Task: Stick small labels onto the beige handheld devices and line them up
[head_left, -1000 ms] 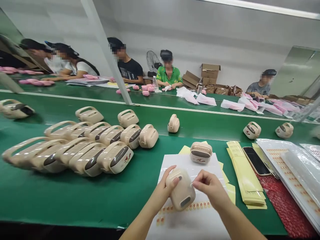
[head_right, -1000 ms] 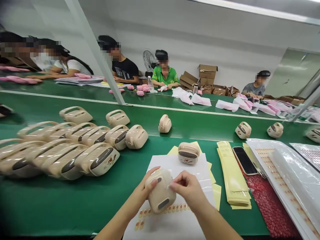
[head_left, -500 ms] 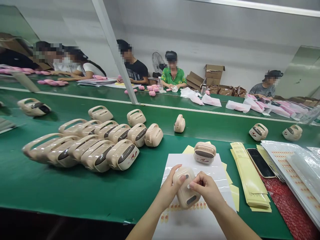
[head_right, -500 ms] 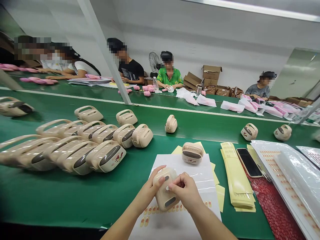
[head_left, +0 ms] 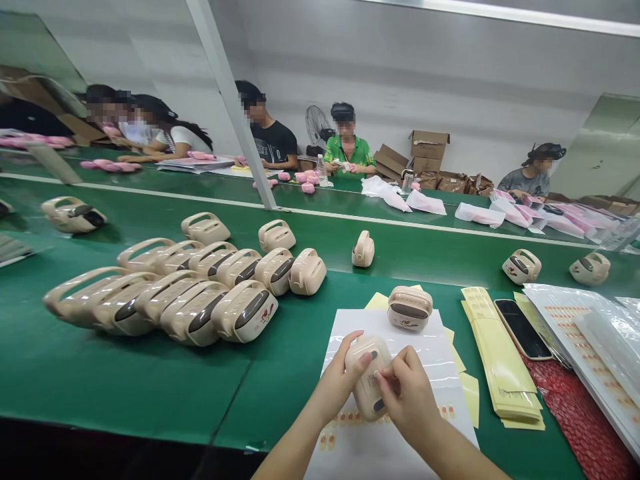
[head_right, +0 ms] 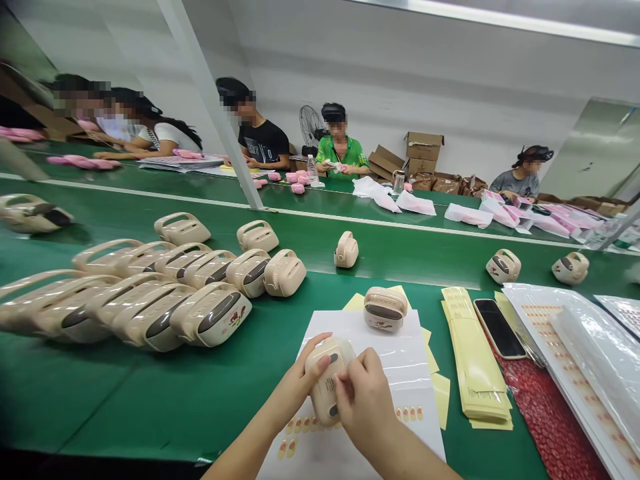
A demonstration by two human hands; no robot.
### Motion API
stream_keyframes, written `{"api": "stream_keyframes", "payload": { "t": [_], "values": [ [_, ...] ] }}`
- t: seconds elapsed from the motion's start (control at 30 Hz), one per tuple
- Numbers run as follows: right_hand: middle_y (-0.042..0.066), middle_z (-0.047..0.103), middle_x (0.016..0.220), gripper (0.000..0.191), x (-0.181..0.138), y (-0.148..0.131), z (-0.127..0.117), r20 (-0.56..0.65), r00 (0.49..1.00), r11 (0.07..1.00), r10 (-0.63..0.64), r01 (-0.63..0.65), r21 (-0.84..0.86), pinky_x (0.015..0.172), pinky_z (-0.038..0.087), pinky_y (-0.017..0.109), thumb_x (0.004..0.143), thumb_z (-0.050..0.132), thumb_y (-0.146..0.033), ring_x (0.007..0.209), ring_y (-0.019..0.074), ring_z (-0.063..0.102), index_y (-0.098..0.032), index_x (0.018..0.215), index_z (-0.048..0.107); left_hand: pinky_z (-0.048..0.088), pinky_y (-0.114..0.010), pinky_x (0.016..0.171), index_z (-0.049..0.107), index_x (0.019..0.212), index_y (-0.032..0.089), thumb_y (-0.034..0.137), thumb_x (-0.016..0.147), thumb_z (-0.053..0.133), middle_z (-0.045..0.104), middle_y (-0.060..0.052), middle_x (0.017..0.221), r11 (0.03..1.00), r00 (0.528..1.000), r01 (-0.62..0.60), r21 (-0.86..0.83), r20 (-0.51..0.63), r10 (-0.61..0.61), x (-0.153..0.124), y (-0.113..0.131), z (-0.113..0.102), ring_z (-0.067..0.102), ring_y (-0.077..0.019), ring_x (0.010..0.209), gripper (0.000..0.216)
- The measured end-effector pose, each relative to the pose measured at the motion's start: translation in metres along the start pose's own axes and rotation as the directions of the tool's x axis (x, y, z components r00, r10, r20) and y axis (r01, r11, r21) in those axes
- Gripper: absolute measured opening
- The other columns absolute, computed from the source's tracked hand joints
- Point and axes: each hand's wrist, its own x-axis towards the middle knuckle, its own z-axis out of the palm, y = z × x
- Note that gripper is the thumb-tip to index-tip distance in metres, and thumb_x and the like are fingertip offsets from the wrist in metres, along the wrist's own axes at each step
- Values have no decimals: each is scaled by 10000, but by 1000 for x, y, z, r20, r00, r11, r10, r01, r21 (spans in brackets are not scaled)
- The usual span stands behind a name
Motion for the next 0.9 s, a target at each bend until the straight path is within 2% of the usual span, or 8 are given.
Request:
{"api": "stream_keyframes", "payload": {
  "t": [0.1,0.17,0.27,0.37,0.5,0.63,0.77,0.9],
  "values": [
    [2,403,649,215,-4,1,4,-108,980,979,-169,153,-138,474,337,246,818,397,-136,542,132,386,-200,622,459,431,-355,811,436,1172,194,627,670,471,598,-92,1081,1000,998,-14,-9,-61,13,-2,5,4,563,-268,949,665],
    [-2,411,631,218,-3,0,1,-104,982,987,-156,151,-53,468,343,239,832,405,-161,542,131,403,-203,627,463,429,-358,811,448,1163,189,617,666,479,610,-87,1053,1000,996,-26,-12,-80,25,-3,6,5,565,-269,938,657],
    [-6,448,624,201,1,3,-11,-78,996,980,34,-18,197,492,390,236,843,452,-273,560,129,450,-204,658,490,423,-370,818,475,1145,193,627,663,490,621,-76,1012,999,992,-26,-39,-122,21,-4,5,4,562,-276,933,648],
    [30,544,741,225,2,16,-24,-118,950,917,291,-241,318,596,447,275,824,486,-410,666,155,510,-201,773,551,443,-371,799,488,1141,216,636,657,521,624,-63,1010,976,992,-14,-219,-122,-13,-7,3,2,571,-275,931,642],
    [72,589,990,403,-3,30,-25,-65,878,825,473,-417,381,720,474,304,752,546,-521,868,199,554,-212,1009,569,416,-418,886,550,1127,201,673,680,474,640,-94,1077,730,995,95,-677,78,-57,-10,-4,4,544,-303,1052,655],
    [1,598,768,586,-8,19,-18,183,801,627,571,-568,532,354,403,209,755,505,-573,468,119,545,-262,1243,414,358,-497,939,637,1035,169,751,612,466,666,-136,1044,504,962,270,-820,251,-108,-13,-19,17,485,-372,1132,740],
    [-11,602,755,674,1,5,-24,190,759,510,623,-578,637,229,265,162,706,562,-572,292,45,396,-266,1272,359,360,-509,933,588,1108,218,691,506,640,631,-128,1126,582,978,89,-808,181,102,-16,-33,36,448,-399,1158,768],
    [-7,596,841,670,31,0,-52,-2,815,639,579,-452,623,217,281,158,707,573,-542,295,33,390,-285,1272,320,359,-488,942,382,1287,293,610,343,768,531,-124,1254,708,909,-232,-667,110,402,3,-30,34,398,-391,1200,1068]
  ]
}}
